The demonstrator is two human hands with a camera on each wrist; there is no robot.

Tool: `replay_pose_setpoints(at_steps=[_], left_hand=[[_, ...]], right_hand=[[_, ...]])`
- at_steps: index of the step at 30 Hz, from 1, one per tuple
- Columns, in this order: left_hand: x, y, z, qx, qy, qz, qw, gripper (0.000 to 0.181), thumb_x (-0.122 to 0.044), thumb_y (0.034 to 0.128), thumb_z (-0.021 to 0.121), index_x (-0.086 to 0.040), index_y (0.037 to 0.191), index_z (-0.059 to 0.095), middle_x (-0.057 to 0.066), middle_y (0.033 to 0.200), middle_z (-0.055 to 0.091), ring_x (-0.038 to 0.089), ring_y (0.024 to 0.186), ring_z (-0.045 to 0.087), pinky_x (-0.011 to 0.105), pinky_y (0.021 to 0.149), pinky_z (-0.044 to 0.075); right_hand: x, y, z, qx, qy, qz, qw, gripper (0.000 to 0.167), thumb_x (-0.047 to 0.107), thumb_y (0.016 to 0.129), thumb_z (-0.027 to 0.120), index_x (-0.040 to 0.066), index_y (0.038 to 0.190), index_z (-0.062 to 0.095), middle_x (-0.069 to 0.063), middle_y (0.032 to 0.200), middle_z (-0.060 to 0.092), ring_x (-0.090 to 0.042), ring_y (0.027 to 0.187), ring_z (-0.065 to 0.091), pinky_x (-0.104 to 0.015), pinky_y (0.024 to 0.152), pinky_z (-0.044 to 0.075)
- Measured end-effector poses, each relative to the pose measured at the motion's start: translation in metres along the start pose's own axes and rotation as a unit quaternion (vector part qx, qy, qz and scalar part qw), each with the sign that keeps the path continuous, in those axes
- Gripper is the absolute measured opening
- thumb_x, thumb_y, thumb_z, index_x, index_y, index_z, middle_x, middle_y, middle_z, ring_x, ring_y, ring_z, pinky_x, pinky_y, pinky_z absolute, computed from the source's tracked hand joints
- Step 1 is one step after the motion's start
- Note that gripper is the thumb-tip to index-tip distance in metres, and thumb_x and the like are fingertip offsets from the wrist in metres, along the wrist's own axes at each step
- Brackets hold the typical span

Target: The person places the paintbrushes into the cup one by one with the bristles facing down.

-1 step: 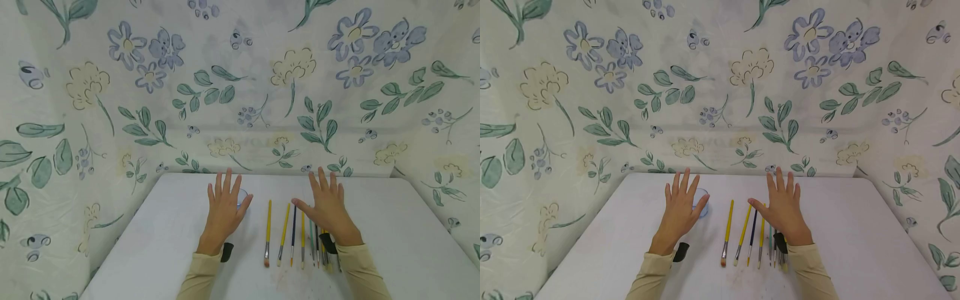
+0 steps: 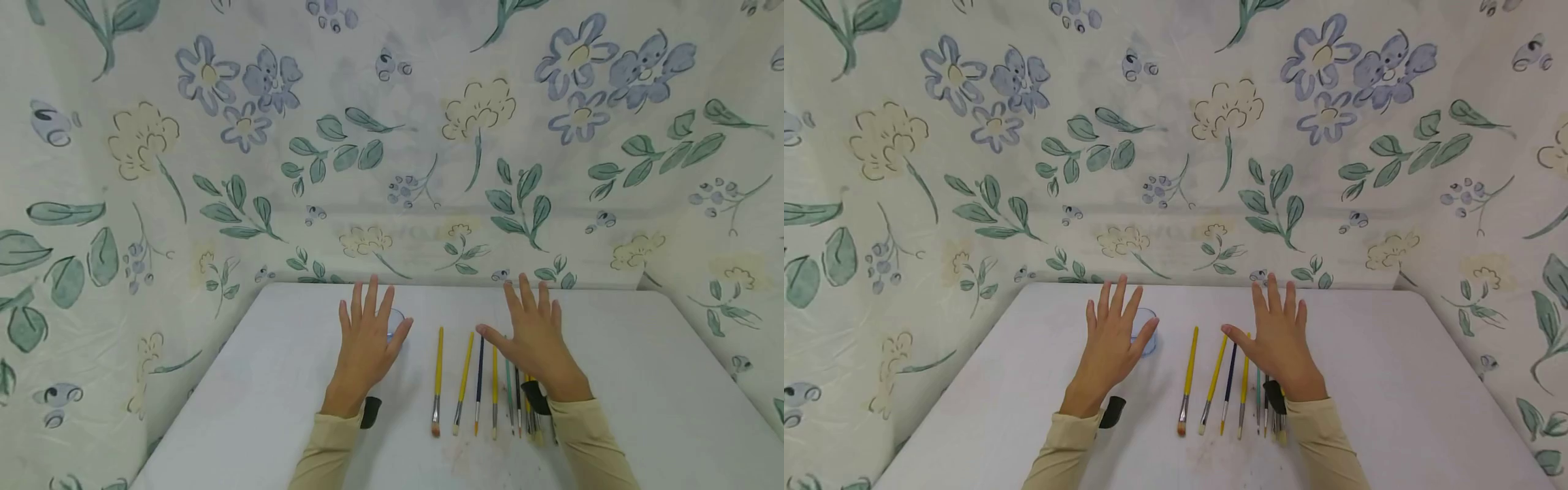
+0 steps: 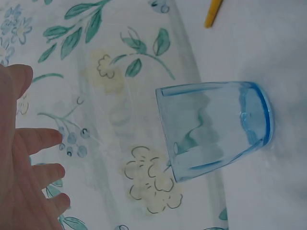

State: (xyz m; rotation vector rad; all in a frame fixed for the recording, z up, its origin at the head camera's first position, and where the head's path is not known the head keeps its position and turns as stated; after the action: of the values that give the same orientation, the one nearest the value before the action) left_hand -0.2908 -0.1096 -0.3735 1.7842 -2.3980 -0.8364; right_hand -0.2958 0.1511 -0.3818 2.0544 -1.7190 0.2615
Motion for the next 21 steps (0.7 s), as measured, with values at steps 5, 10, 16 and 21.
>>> replay_pose_setpoints(at_steps=[5, 10, 16, 21], left_hand=[[0.000, -0.002, 0.001, -0.003, 0.001, 0.003, 1.0000, 0.069, -0.050, 0.1047, 0.050, -0.007, 0.157, 0.042, 0.018, 0.173, 0.019, 0.045, 0.161, 0.011, 0.077, 0.126, 0.013], [0.002, -0.001, 0.003, 0.003, 0.008, 0.002, 1.0000, 0.070, -0.051, 0.1050, 0.049, -0.008, 0.159, 0.040, 0.018, 0.174, 0.018, 0.043, 0.161, 0.009, 0.076, 0.126, 0.012], [0.004, 0.000, 0.008, 0.017, 0.013, -0.004, 0.9997, 0.071, -0.054, 0.1051, 0.048, -0.009, 0.160, 0.038, 0.015, 0.175, 0.014, 0.042, 0.162, 0.007, 0.075, 0.127, 0.011], [0.004, 0.000, 0.010, 0.018, 0.016, -0.002, 0.9997, 0.071, -0.053, 0.1050, 0.048, -0.010, 0.160, 0.038, 0.016, 0.175, 0.015, 0.043, 0.162, 0.008, 0.075, 0.127, 0.011]], right_hand=[[-0.002, 0.001, 0.003, 0.006, -0.004, 0.003, 1.0000, 0.097, 0.056, 0.097, 0.064, 0.001, 0.164, 0.021, -0.027, 0.173, 0.005, -0.058, 0.157, -0.003, -0.081, 0.123, 0.003], [-0.004, 0.001, 0.003, 0.011, -0.003, 0.012, 0.9999, 0.099, 0.057, 0.096, 0.065, 0.002, 0.164, 0.018, -0.027, 0.173, 0.004, -0.057, 0.157, -0.004, -0.081, 0.123, 0.002], [-0.005, 0.000, 0.005, 0.019, -0.001, 0.017, 0.9997, 0.100, 0.058, 0.097, 0.064, 0.002, 0.165, 0.017, -0.028, 0.173, 0.004, -0.058, 0.157, -0.005, -0.081, 0.123, 0.002], [-0.006, 0.000, 0.007, 0.022, -0.011, 0.015, 0.9996, 0.100, 0.060, 0.097, 0.062, 0.002, 0.165, 0.017, -0.028, 0.173, 0.004, -0.058, 0.157, -0.005, -0.081, 0.122, 0.003]])
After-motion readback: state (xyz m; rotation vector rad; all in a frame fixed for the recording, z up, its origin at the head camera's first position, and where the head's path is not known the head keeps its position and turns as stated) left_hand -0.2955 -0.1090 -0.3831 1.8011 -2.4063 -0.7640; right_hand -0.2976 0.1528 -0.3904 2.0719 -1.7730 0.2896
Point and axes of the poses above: each hand's wrist, its own y-axis towards the middle knuckle, its own z-axis out of the palm, x = y × z, the point moved 8 cm from there along y, towards the middle knuckle
